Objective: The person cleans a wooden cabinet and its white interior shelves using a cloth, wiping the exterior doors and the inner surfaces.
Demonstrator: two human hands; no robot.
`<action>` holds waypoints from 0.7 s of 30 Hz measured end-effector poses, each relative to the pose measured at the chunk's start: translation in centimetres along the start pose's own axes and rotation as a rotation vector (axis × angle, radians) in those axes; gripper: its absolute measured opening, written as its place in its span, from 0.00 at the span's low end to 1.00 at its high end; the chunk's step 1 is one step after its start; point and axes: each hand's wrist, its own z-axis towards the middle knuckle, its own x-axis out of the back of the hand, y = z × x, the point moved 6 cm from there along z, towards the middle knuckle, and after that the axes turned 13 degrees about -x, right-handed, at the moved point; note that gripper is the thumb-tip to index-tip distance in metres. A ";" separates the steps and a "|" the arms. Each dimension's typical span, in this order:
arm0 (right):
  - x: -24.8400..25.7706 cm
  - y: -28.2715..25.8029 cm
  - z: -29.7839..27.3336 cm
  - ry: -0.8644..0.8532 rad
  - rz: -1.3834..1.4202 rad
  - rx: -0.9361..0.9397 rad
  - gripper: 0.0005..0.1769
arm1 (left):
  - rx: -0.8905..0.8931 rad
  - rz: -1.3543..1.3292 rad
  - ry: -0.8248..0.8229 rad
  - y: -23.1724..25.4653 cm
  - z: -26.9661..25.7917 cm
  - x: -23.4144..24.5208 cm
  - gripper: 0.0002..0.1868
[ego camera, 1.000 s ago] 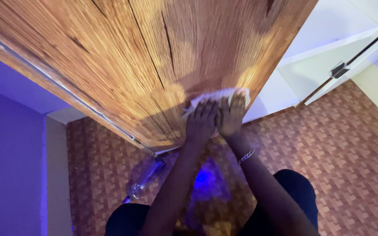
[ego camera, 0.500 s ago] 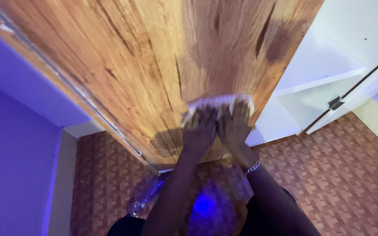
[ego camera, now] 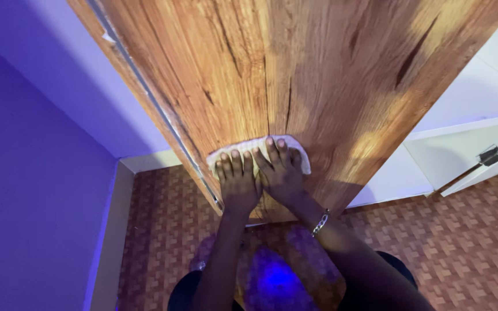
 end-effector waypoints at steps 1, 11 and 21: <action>0.5 0.0 1.1 -0.058 0.029 0.007 0.30 | -0.003 -0.004 -0.022 -0.8 0.7 0.7 0.42; 6.0 -7.1 15.1 -0.017 0.019 0.025 0.31 | 0.085 0.077 0.161 -8.5 8.9 10.2 0.40; 0.8 -1.9 5.2 -0.296 -0.034 0.228 0.35 | 0.171 -0.045 0.116 -1.5 2.4 4.7 0.42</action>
